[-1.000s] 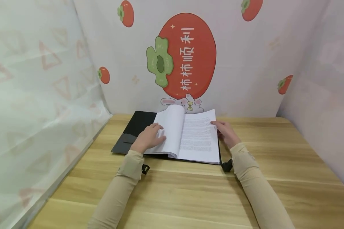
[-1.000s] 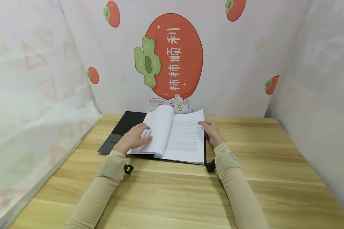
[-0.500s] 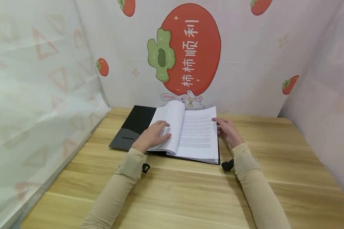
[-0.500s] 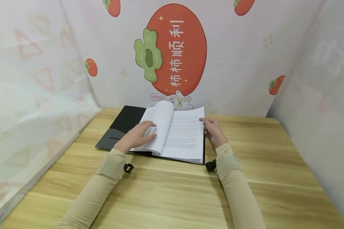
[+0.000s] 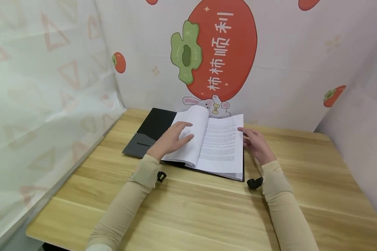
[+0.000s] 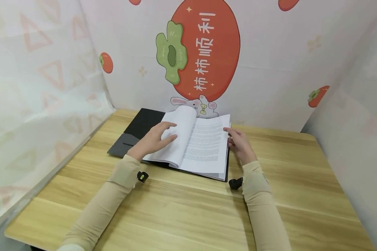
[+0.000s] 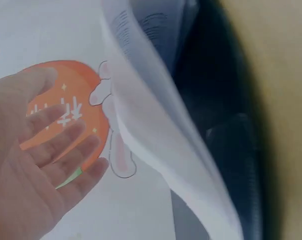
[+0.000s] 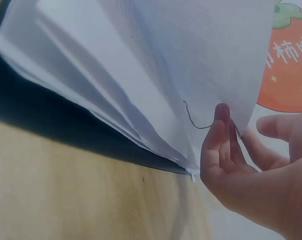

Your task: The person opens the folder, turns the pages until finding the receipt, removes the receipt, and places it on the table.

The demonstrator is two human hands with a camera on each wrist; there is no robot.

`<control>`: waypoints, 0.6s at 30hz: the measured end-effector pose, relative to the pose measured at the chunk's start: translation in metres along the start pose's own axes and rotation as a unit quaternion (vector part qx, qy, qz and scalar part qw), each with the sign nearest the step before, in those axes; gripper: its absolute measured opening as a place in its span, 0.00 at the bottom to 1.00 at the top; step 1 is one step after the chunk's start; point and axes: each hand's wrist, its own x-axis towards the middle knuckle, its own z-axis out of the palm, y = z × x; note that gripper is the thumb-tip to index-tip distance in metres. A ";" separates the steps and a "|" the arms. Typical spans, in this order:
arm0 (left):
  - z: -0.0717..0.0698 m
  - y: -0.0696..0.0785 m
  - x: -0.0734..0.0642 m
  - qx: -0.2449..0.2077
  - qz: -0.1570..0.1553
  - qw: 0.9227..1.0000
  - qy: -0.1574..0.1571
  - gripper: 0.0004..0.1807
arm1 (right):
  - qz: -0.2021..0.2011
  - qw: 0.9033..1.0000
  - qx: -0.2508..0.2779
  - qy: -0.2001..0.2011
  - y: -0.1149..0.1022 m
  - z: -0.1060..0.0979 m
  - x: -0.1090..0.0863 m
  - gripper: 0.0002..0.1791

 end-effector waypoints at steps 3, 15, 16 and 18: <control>-0.006 0.002 0.011 -0.001 -0.015 1.000 -0.015 0.31 | -0.013 1.000 -0.012 -0.012 0.000 -0.003 0.002 0.30; -0.018 0.003 0.024 0.001 -0.025 1.000 0.002 0.31 | -0.039 0.999 0.002 -0.023 -0.012 0.001 -0.004 0.30; -0.017 0.002 0.023 -0.002 -0.021 1.000 0.008 0.31 | -0.040 0.999 0.001 -0.023 -0.013 0.002 -0.004 0.30; -0.017 0.001 0.021 -0.011 -0.013 1.000 0.015 0.33 | -0.044 0.999 -0.001 -0.021 -0.013 0.004 -0.005 0.30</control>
